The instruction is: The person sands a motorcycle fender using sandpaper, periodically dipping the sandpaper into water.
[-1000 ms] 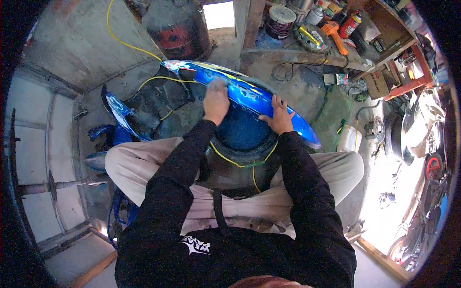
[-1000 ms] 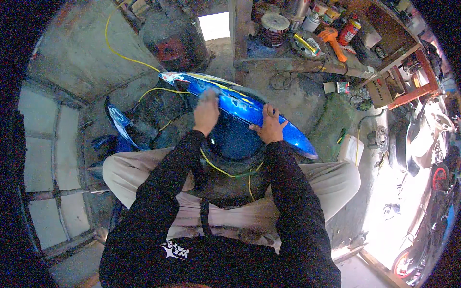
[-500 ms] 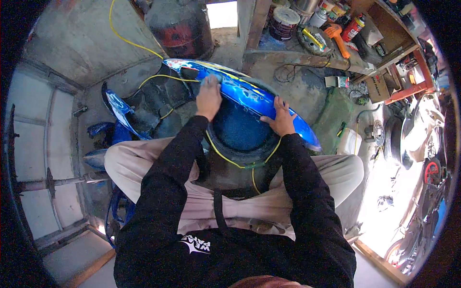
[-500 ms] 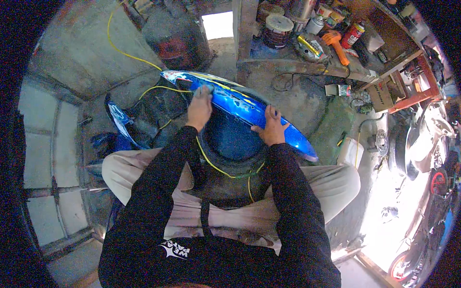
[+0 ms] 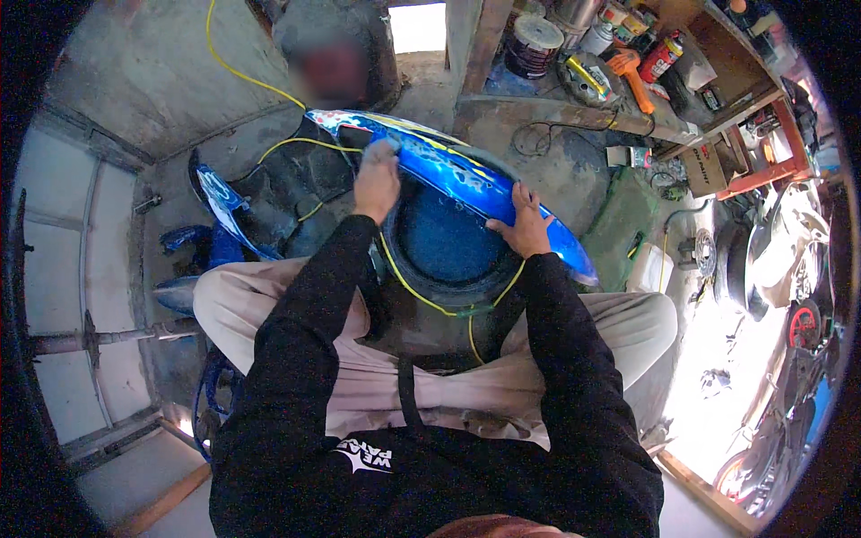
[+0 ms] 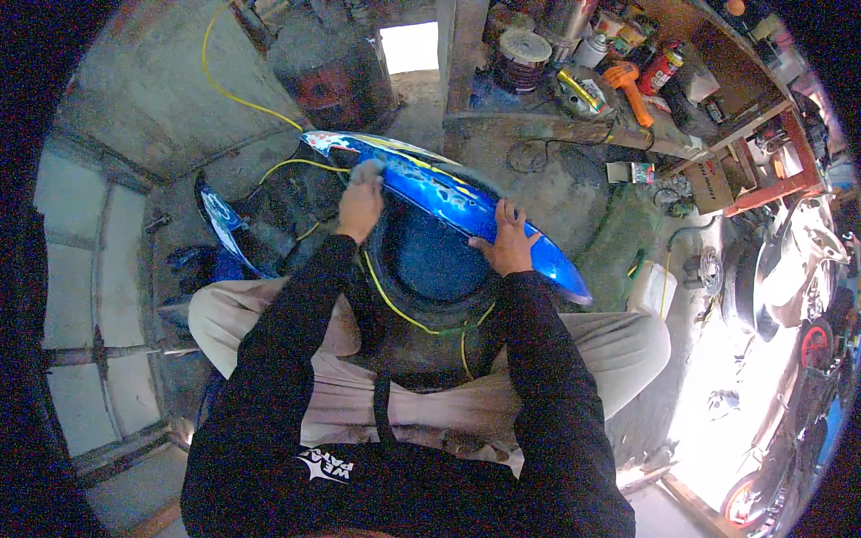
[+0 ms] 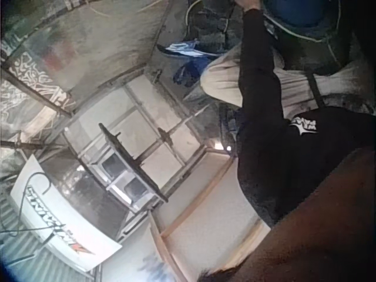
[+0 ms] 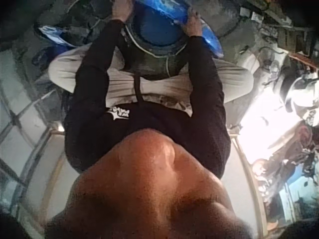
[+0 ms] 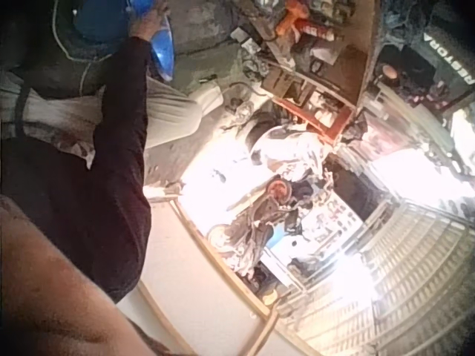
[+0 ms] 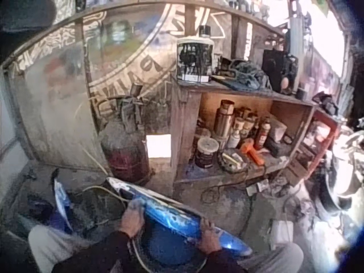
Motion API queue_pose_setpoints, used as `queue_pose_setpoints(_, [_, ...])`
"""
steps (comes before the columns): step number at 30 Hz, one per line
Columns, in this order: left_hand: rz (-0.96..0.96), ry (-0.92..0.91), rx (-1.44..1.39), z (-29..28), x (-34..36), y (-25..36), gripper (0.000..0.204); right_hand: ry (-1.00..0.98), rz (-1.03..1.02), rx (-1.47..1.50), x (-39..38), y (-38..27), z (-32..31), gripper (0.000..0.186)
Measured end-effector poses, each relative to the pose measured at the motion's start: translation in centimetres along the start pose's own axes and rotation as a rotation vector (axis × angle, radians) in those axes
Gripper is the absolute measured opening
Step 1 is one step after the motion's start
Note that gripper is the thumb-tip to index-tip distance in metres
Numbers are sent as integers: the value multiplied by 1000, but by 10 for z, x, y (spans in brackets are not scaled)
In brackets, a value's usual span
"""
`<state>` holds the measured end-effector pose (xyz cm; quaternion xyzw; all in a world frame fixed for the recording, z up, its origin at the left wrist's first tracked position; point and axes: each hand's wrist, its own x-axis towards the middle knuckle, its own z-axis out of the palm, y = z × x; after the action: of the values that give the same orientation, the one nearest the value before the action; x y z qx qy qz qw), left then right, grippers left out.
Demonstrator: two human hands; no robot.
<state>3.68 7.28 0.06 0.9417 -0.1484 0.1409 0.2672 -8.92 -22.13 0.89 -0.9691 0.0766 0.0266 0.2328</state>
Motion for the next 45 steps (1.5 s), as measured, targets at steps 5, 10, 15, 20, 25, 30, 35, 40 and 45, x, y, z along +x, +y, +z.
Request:
queue_pose_setpoints(5, [540,-254,-82,24,-58,66,40,-12,2,-27,1,2,1,113])
queue_pose_setpoints(10, [345,-206,-85,-2,-16,31,38,-7,7,12,-1,1,0,113])
queue_pose_setpoints(15, [42,-19,-43,-8,-2,10,40,-25,7,9,0,-2,-4,112])
queue_pose_setpoints(20, [470,-264,-8,8,-41,33,44,-25,11,2,-1,0,-4,112])
queue_pose_setpoints(25, [241,-18,-81,-10,-8,-1,36,-9,4,5,-1,0,-3,112])
queue_pose_setpoints(30, [71,-86,113,0,-15,21,36,-28,6,-15,1,-4,-4,112])
queue_pose_setpoints(35, [684,-230,-61,22,-61,66,39,-24,19,-11,0,-1,-3,113])
queue_pose_setpoints(40, [355,-173,5,0,-6,9,37,-13,11,21,-2,0,-2,114])
queue_pose_setpoints(45, [3,49,-100,4,5,5,34,-30,17,4,1,-1,-3,113])
